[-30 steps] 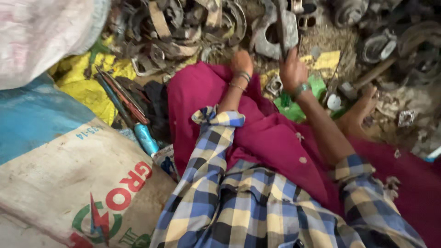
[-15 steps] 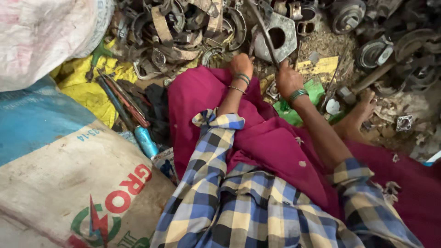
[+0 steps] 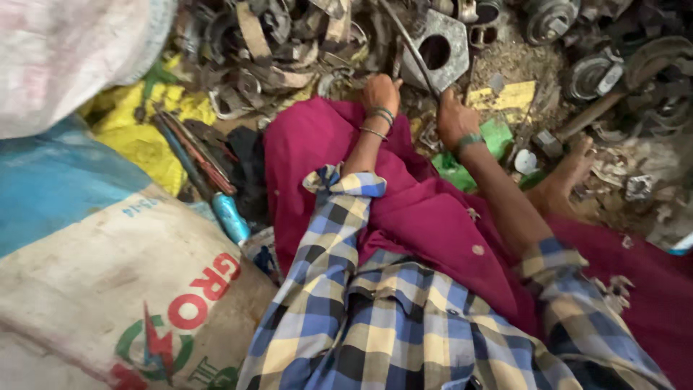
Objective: The person sits on the floor surrounded by piles of metal scrap and uses a hammer and a metal bar to strike and separate parts. They handle various metal pieces, including brake shoes and engine components, picking them up, striking them, and placing them back down or into a nearby container.
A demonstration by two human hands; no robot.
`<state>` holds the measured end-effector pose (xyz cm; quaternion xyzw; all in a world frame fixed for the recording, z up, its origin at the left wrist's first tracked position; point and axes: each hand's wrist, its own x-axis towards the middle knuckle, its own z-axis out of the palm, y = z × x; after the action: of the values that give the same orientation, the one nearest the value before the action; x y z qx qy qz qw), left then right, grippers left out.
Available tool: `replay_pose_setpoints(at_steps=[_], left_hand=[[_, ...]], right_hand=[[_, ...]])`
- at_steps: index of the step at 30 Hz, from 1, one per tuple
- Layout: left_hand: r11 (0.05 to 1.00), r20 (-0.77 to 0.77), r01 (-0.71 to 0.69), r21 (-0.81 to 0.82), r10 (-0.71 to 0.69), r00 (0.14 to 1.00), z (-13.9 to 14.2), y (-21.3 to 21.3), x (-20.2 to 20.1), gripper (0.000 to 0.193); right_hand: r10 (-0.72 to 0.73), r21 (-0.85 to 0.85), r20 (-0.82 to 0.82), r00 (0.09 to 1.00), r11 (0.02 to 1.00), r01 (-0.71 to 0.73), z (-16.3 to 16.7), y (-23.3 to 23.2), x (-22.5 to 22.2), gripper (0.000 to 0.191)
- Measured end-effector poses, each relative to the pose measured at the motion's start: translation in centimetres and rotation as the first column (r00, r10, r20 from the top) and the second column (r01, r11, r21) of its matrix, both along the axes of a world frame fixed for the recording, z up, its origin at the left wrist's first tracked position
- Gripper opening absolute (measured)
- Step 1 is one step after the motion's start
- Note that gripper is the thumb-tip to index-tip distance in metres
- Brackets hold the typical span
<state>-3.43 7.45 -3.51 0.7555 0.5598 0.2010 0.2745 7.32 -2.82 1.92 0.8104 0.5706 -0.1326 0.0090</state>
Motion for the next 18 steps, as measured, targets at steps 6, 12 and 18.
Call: replay_pose_setpoints(at_steps=[6,12,18], left_hand=[[0.986,-0.094,0.054,-0.158,-0.069,0.993,-2.3,0.3,0.7,0.051],[1.000,0.023,0.006,0.013,-0.007,1.000,-0.5,0.1,0.2,0.042],[0.995,-0.022,-0.039,-0.089,0.037,0.999,2.2,0.2,-0.4,0.041]], right_hand=[[-0.229,0.343,-0.264,0.937,0.886,0.313,2.3,1.5,0.7,0.028],[0.020,0.792,-0.093,0.995,0.607,0.062,3.2,1.7,0.4,0.030],[-0.120,-0.063,0.022,0.993,0.991,0.121,-2.6,-0.1,-0.2,0.015]])
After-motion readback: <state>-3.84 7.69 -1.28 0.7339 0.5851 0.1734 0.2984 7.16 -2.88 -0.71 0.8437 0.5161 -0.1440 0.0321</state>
